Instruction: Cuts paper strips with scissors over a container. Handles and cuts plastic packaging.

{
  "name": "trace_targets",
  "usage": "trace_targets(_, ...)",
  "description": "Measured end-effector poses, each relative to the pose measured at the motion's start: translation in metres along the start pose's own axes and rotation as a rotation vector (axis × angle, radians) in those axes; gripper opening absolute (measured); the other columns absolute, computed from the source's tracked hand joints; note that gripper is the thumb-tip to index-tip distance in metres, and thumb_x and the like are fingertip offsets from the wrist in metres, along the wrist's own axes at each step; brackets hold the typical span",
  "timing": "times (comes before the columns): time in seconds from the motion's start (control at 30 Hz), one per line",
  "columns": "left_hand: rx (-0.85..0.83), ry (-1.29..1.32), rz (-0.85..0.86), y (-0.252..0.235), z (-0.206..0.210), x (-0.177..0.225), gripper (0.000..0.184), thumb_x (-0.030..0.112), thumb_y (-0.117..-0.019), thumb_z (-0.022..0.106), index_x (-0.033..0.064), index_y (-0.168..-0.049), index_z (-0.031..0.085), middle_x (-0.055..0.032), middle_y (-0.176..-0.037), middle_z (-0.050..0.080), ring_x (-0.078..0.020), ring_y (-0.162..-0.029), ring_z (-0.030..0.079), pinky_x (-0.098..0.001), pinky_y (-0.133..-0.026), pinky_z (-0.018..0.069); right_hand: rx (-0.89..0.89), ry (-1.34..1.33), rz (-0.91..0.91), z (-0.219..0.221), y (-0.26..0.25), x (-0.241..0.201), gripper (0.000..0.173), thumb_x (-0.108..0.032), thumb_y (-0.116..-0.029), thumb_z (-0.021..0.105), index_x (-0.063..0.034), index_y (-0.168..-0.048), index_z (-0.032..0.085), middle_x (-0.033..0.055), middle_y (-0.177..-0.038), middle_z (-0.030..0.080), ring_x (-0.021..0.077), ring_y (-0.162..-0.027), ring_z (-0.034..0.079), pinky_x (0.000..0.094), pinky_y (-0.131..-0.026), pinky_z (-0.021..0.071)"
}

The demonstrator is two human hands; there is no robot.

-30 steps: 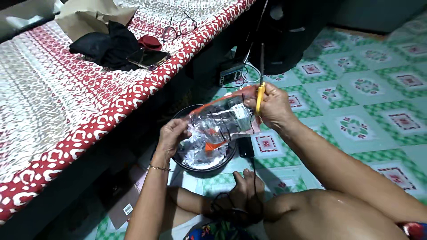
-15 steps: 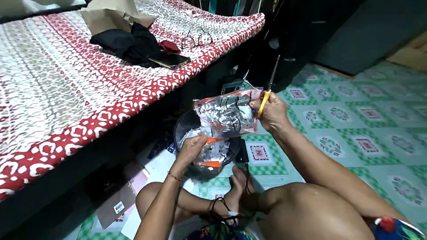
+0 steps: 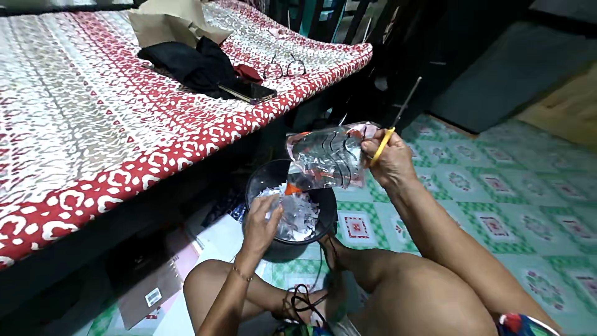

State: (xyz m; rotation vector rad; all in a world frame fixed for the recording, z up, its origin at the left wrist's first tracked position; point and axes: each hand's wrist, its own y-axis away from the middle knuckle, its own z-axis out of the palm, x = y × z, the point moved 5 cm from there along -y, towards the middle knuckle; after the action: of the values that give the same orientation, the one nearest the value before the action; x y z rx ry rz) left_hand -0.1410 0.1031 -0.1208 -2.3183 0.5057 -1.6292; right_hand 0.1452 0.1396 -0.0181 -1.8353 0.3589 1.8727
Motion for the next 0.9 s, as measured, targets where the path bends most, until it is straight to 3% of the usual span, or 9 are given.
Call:
trace_targets(0.03, 0.098, -0.013, 0.031, 0.005, -0.006, 0.003, 0.042, 0.014, -0.0909, 0.070, -0.0120, -0.123, 0.066, -0.0310, -0.122, 0.064, -0.0355, -0.113, 0.064, -0.0451, -0.100, 0.0506, 0.004, -0.049, 0.007, 0.000, 0.001, -0.003, 0.027, 0.012, -0.0907, 0.058, -0.0131, -0.098, 0.052, -0.0101, -0.073, 0.063, -0.0012, -0.061, 0.059, 0.0166, -0.058, 0.0527)
trace_targets(0.07, 0.231, -0.026, 0.081, 0.010, -0.013, 0.011, 0.043, 0.016, -0.0884, 0.071, -0.0120, -0.121, 0.066, -0.0298, -0.121, 0.064, -0.0315, -0.113, 0.063, -0.0390, -0.099, 0.0504, 0.010, -0.088, 0.019, 0.001, 0.002, -0.007, 0.027, 0.013, -0.0923, 0.056, -0.0136, -0.098, 0.052, -0.0100, -0.073, 0.062, -0.0012, -0.061, 0.059, 0.0165, -0.058, 0.0529)
trace_targets(0.13, 0.416, 0.031, 0.195, 0.019, -0.022, 0.035, 0.029, 0.018, -0.0888, 0.071, -0.0086, -0.102, 0.069, -0.0189, -0.103, 0.067, -0.0123, -0.098, 0.064, -0.0204, -0.087, 0.0503, -0.003, -0.109, 0.062, 0.002, 0.004, -0.010, 0.027, 0.012, -0.0943, 0.054, -0.0151, -0.096, 0.052, -0.0103, -0.073, 0.062, -0.0014, -0.059, 0.058, 0.0161, -0.058, 0.0523)
trace_targets(0.2, 0.359, 0.195, 0.185, 0.017, -0.019, 0.055, 0.029, 0.017, -0.0917, 0.069, -0.0100, -0.101, 0.070, -0.0136, -0.099, 0.068, -0.0014, -0.090, 0.063, -0.0130, -0.081, 0.0512, -0.049, -0.095, 0.088, 0.005, 0.009, -0.010, 0.027, 0.012, -0.0946, 0.053, -0.0145, -0.095, 0.053, -0.0090, -0.072, 0.062, -0.0001, -0.058, 0.057, 0.0169, -0.056, 0.0524)
trace_targets(0.33, 0.163, 0.363, -0.022, -0.002, 0.008, 0.067, 0.038, 0.018, -0.0907, 0.070, -0.0126, -0.114, 0.068, -0.0167, -0.104, 0.069, -0.0049, -0.083, 0.063, -0.0175, -0.073, 0.0512, -0.122, -0.022, 0.127, 0.019, 0.024, -0.004, 0.025, 0.013, -0.0944, 0.052, -0.0122, -0.097, 0.051, -0.0075, -0.070, 0.060, 0.0016, -0.054, 0.056, 0.0181, -0.053, 0.0513)
trace_targets(0.5, 0.120, 0.613, -0.172, -0.009, 0.026, 0.070, 0.030, 0.005, -0.0882, 0.071, -0.0157, -0.108, 0.064, -0.0109, -0.100, 0.066, 0.0004, -0.081, 0.063, -0.0152, -0.075, 0.0533, -0.141, 0.015, 0.192, 0.032, 0.041, 0.006, 0.021, 0.013, -0.0941, 0.054, -0.0074, -0.101, 0.052, -0.0036, -0.073, 0.060, 0.0045, -0.058, 0.058, 0.0209, -0.057, 0.0535)
trace_targets(0.63, 0.357, 0.657, -0.050, -0.006, 0.021, 0.066, 0.049, -0.003, -0.0858, 0.068, -0.0157, -0.127, 0.046, -0.0024, -0.095, 0.070, 0.0004, -0.073, 0.065, -0.0202, -0.071, 0.0573, -0.133, 0.032, 0.232, 0.033, 0.046, 0.002, 0.020, 0.012, -0.0942, 0.056, -0.0063, -0.100, 0.051, -0.0015, -0.073, 0.059, 0.0063, -0.058, 0.058, 0.0229, -0.057, 0.0543)
trace_targets(0.73, 0.484, 0.552, 0.150, 0.000, 0.014, 0.067, 0.037, -0.001, -0.0851, 0.072, -0.0097, -0.116, 0.056, 0.0005, -0.095, 0.068, 0.0029, -0.074, 0.064, -0.0169, -0.070, 0.0572, -0.137, 0.026, 0.252, 0.034, 0.050, -0.002, 0.019, 0.010, -0.0958, 0.056, -0.0068, -0.102, 0.051, -0.0019, -0.073, 0.059, 0.0060, -0.057, 0.057, 0.0225, -0.057, 0.0533)
trace_targets(0.9, 0.582, 0.291, 0.325, 0.011, 0.009, 0.076, 0.023, 0.006, -0.0839, 0.077, -0.0084, -0.098, 0.066, -0.0097, -0.088, 0.069, -0.0010, -0.077, 0.064, -0.0138, -0.072, 0.0533, -0.148, 0.062, 0.268, 0.033, 0.061, -0.006, 0.019, 0.008, -0.0953, 0.059, -0.0060, -0.105, 0.051, -0.0003, -0.076, 0.058, 0.0063, -0.058, 0.056, 0.0226, -0.055, 0.0517)
